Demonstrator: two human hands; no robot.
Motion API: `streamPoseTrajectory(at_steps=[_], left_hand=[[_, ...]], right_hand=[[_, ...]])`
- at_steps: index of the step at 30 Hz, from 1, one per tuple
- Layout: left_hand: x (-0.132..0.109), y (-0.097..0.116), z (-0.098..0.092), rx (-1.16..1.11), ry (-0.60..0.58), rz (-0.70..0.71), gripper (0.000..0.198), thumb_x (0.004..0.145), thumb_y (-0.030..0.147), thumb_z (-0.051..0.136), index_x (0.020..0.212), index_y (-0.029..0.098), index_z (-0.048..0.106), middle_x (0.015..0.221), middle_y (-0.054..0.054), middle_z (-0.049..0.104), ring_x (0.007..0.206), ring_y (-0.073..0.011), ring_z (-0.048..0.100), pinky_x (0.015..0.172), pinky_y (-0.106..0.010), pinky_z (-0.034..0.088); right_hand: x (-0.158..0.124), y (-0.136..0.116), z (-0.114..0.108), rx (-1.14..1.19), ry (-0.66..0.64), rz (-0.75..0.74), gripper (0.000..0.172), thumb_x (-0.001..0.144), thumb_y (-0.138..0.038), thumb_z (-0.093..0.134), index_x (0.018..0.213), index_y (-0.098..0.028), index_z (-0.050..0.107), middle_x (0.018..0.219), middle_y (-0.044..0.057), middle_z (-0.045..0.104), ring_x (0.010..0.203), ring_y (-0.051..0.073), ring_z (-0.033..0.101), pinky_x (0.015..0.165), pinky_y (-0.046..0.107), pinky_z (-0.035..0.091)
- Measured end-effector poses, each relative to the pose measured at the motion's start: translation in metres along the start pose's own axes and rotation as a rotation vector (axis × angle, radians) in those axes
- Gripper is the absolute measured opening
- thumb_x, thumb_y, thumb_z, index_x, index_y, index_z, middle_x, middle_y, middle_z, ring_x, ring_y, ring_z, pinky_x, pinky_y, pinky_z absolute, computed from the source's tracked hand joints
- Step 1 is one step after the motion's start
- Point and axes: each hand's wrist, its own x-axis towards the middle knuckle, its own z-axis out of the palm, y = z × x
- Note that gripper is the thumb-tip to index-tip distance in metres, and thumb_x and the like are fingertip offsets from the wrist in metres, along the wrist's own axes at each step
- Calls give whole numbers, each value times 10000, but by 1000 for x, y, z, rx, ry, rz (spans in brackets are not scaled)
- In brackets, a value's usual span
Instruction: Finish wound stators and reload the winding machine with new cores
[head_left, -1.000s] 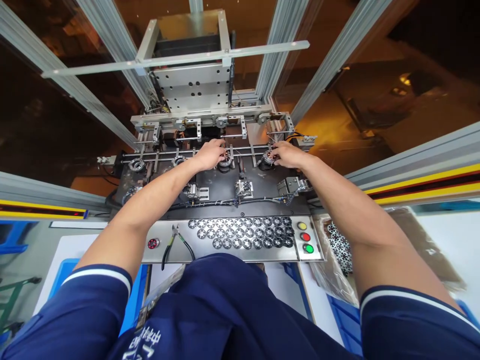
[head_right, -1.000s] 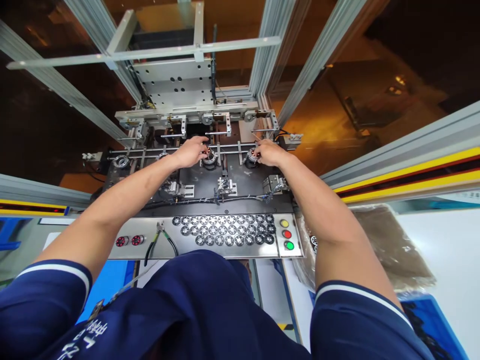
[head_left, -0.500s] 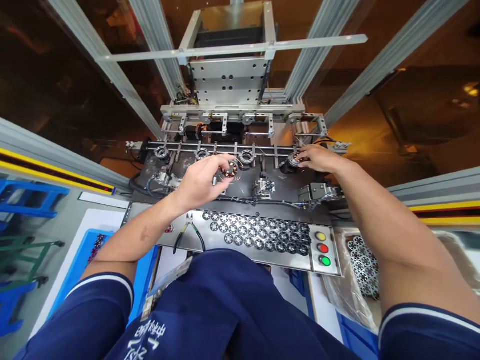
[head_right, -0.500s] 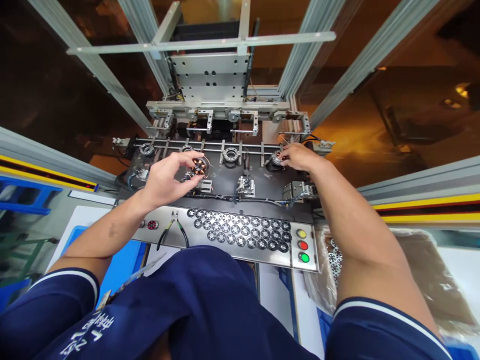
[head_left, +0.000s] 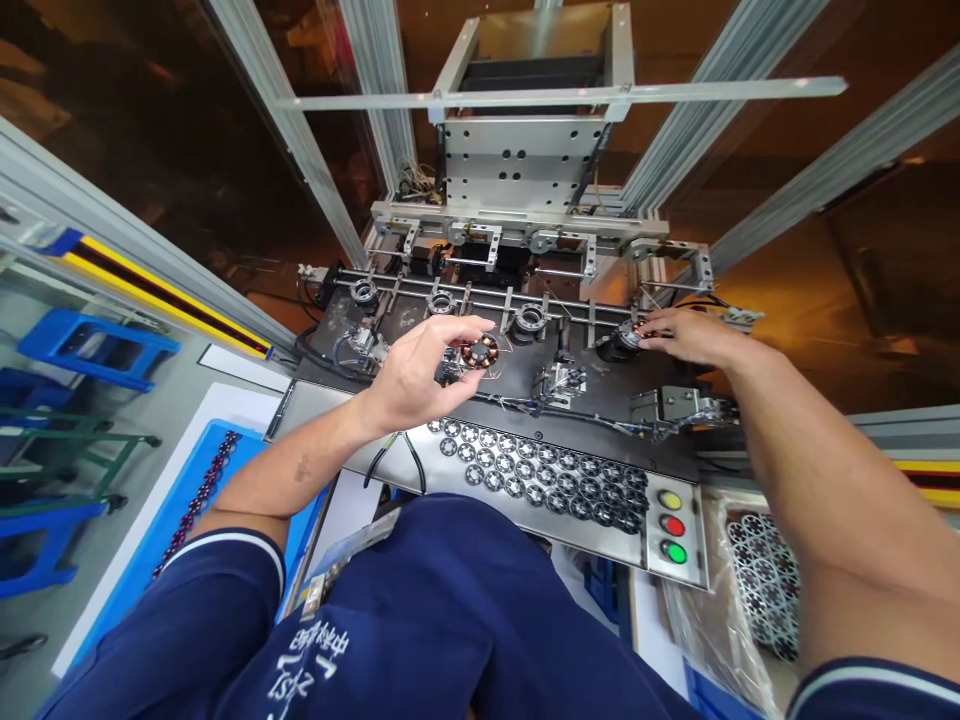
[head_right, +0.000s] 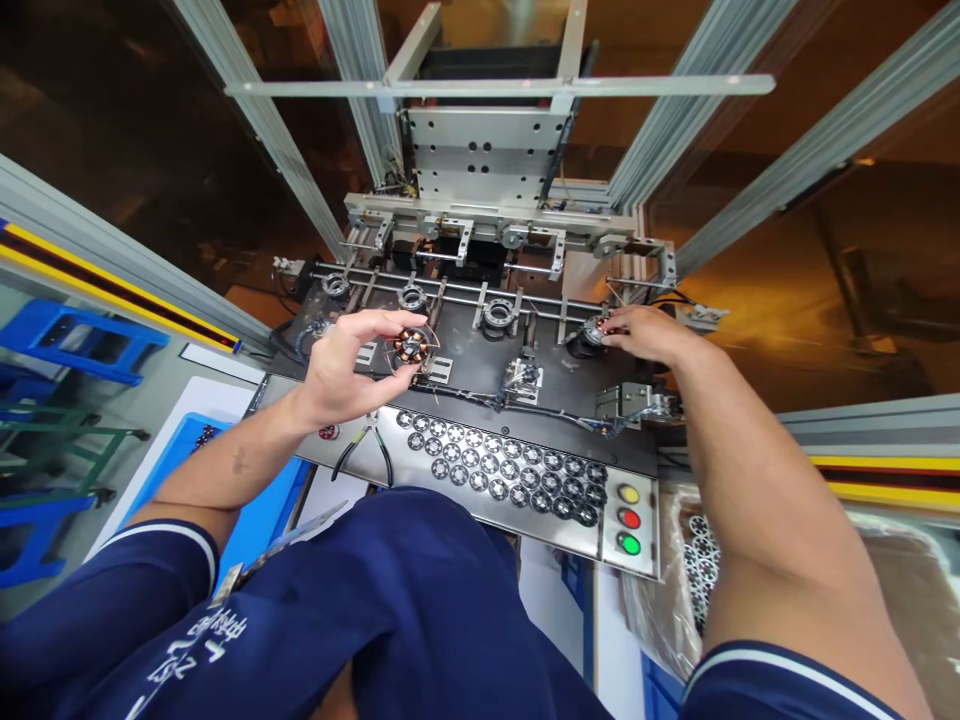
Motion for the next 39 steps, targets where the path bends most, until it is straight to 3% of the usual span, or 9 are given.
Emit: streamPoseTrajectory(at_steps=[5, 9, 14, 16, 19, 23, 26, 30, 39], left_hand=[[-6, 3, -3, 3, -15, -11, 410, 829, 103, 643, 1198, 186, 484, 1116, -64, 734, 1036, -152, 735, 886, -267, 630], [-26, 4, -21, 72, -6, -135, 434, 826, 131, 656, 1228, 187, 502, 1123, -54, 713, 1029, -159, 730, 892, -275, 629], [-108, -5, -68, 119, -1, -582, 460, 798, 195, 705, 1194, 194, 472, 1147, -69, 712, 1041, -189, 725, 876, -330, 622], [-155, -5, -85, 173, -51, -838, 445, 785, 215, 716, 1156, 199, 471, 1125, -68, 727, 1023, -197, 728, 868, -346, 612], [-220, 0, -100, 228, -166, -1142, 382, 790, 228, 708, 1102, 194, 490, 1067, -83, 743, 996, -223, 734, 869, -372, 596], [-271, 3, -99, 223, -259, -1223, 302, 826, 229, 673, 1088, 185, 530, 1063, -108, 744, 1040, -264, 722, 902, -403, 573], [-286, -2, -93, 224, -300, -1246, 263, 834, 199, 656, 1080, 194, 561, 1092, -100, 737, 1076, -267, 702, 957, -414, 544], [-294, -12, -87, 227, -309, -1260, 278, 833, 170, 653, 1103, 190, 590, 1136, -106, 729, 1086, -279, 683, 1013, -448, 504], [-301, -18, -82, 219, -261, -1255, 275, 840, 173, 630, 1113, 180, 597, 1141, -114, 724, 1072, -265, 675, 1015, -435, 502]], right_hand=[[-2, -13, -11, -47, -204, 35, 161, 770, -81, 786, 929, -104, 782, 1280, 188, 678, 1169, 234, 640, 1017, 361, 476], [-3, -16, -18, -82, -218, 50, 142, 791, -54, 742, 909, -121, 785, 1316, 186, 664, 1178, 249, 632, 1013, 349, 462], [-15, -23, -25, -131, -95, 98, 81, 876, -106, 641, 844, -139, 707, 1244, 240, 672, 1171, 304, 622, 954, 449, 502], [-31, -55, -23, -54, 113, -3, 97, 926, -213, 590, 885, -177, 671, 1236, 228, 660, 1177, 300, 614, 926, 471, 519], [-72, -152, 2, 138, 286, -483, 192, 950, -379, 560, 1050, -234, 636, 1355, 158, 593, 1301, 314, 539, 1057, 537, 469], [-123, -318, 82, 201, 27, -901, 261, 996, -265, 413, 1066, -220, 660, 1449, 142, 530, 1408, 323, 441, 1080, 559, 472], [-138, -400, 145, 154, -139, -1012, 285, 954, -116, 416, 989, -153, 696, 1461, 161, 542, 1449, 313, 404, 1074, 487, 484], [-139, -441, 184, 97, -246, -999, 317, 936, -65, 412, 1069, -51, 699, 1510, 265, 460, 1500, 384, 298, 1117, 580, 399], [-126, -458, 190, 67, -243, -912, 316, 948, -66, 417, 1090, -27, 696, 1546, 266, 408, 1499, 394, 284, 1089, 533, 424]])
